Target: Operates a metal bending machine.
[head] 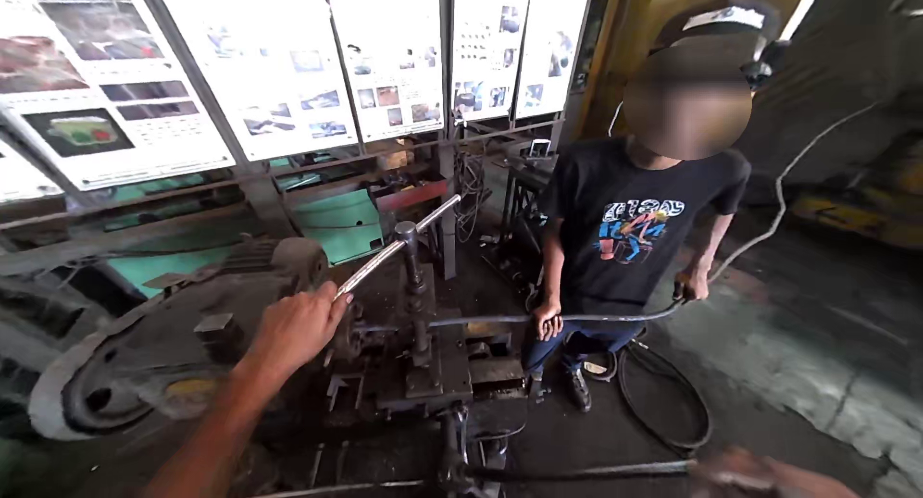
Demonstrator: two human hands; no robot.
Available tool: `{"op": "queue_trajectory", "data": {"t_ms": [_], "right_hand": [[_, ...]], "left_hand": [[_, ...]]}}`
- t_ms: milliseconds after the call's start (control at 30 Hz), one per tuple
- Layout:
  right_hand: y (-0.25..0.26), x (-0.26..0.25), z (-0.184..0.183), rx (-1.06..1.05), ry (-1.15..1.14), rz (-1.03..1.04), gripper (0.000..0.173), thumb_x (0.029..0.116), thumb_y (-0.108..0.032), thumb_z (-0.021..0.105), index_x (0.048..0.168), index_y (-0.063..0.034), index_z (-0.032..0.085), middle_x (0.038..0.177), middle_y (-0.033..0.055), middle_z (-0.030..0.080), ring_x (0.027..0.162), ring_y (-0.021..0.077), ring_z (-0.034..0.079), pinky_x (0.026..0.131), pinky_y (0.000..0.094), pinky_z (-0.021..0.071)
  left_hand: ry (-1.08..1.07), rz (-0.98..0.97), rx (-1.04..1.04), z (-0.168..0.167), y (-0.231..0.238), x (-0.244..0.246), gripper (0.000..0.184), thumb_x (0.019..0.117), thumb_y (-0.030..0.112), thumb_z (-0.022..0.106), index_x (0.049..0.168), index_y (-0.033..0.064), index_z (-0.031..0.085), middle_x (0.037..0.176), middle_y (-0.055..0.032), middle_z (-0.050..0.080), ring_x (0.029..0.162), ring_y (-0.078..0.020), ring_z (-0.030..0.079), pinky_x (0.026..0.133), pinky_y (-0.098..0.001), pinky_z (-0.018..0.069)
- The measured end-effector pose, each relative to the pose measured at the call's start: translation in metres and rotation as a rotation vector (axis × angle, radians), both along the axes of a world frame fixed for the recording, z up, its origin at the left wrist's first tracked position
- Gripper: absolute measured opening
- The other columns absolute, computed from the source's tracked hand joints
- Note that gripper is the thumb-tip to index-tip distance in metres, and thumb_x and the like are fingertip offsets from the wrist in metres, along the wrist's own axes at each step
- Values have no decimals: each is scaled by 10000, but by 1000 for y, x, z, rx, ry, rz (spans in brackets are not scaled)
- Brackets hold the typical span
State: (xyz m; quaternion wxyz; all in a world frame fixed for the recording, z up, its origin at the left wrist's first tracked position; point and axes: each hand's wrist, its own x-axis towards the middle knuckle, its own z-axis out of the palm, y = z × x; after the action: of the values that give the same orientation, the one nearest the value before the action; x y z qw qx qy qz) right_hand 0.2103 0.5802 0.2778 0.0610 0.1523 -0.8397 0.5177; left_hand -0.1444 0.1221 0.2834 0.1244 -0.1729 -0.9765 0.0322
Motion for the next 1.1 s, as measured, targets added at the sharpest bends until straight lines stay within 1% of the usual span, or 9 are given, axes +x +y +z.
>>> {"op": "queue_trajectory", "data": {"t_ms": [167,300,467,567,633,800,867,1000,1100], "right_hand": [[43,-132,23,29,281,54,341,1017,-379,619,1248,-139,689,1067,63,732,891,196,713,771,376,631],[58,-247,2,-502,226,174,304,1044,-283,571,1198,-44,681,988,172,699,856,274,697,808,456,611],[34,-332,-25,-841,-150,192,356,1070,-336,455,1187,-72,662,845,67,676,718,160,646,707,357,577],[14,-373,-22,-503,-110,144,268,1059,-237,541,1186,-34,661,924,72,680,749,135,632,695,312,551],[-6,-410,-20,-111,118,116,266,1000,-238,658,1211,-77,683,1110,77,710,970,171,687,870,385,585],[-67,-482,-8,555,545,0,750,867,-407,744,1522,-168,468,1604,90,409,1450,317,419,1101,541,456],[-91,-497,2,629,501,17,765,863,-444,748,1532,-207,462,1635,75,365,1496,328,344,1134,600,389],[-113,-507,-2,698,372,60,629,868,-489,723,1418,-211,599,1466,94,566,1422,347,440,1152,679,297],[-119,-486,-1,728,439,133,613,796,-289,796,1367,-159,614,1411,121,586,1392,383,458,1035,697,426]], "left_hand": [[-52,123,37,-3,18,11,448,1053,528,430,1121,131,626,850,-152,691,811,-398,705,669,-600,560],[-25,256,115,-9,40,26,382,1049,474,480,1116,126,622,874,-171,690,810,-422,702,650,-629,551],[40,430,137,-10,70,38,386,1057,403,496,1097,44,632,1039,-222,668,961,-467,675,751,-660,547],[-42,560,102,4,107,45,387,1046,310,558,1212,-35,611,1208,-281,634,1172,-516,590,895,-678,494],[-13,616,85,-2,113,41,395,1017,288,601,1250,-31,588,1210,-282,633,1122,-504,627,864,-672,527],[102,607,74,-14,100,38,375,1030,419,574,1147,69,637,1032,-224,701,933,-451,701,747,-655,551],[61,636,48,-10,94,40,374,1039,438,544,1163,96,633,1036,-204,704,953,-431,703,760,-632,558],[38,695,19,-14,43,74,355,1042,430,542,1176,114,634,1048,-192,700,973,-418,699,768,-637,555],[5,702,36,-11,18,121,347,1053,396,538,1201,97,635,1088,-195,700,1014,-424,694,820,-648,548]]}}
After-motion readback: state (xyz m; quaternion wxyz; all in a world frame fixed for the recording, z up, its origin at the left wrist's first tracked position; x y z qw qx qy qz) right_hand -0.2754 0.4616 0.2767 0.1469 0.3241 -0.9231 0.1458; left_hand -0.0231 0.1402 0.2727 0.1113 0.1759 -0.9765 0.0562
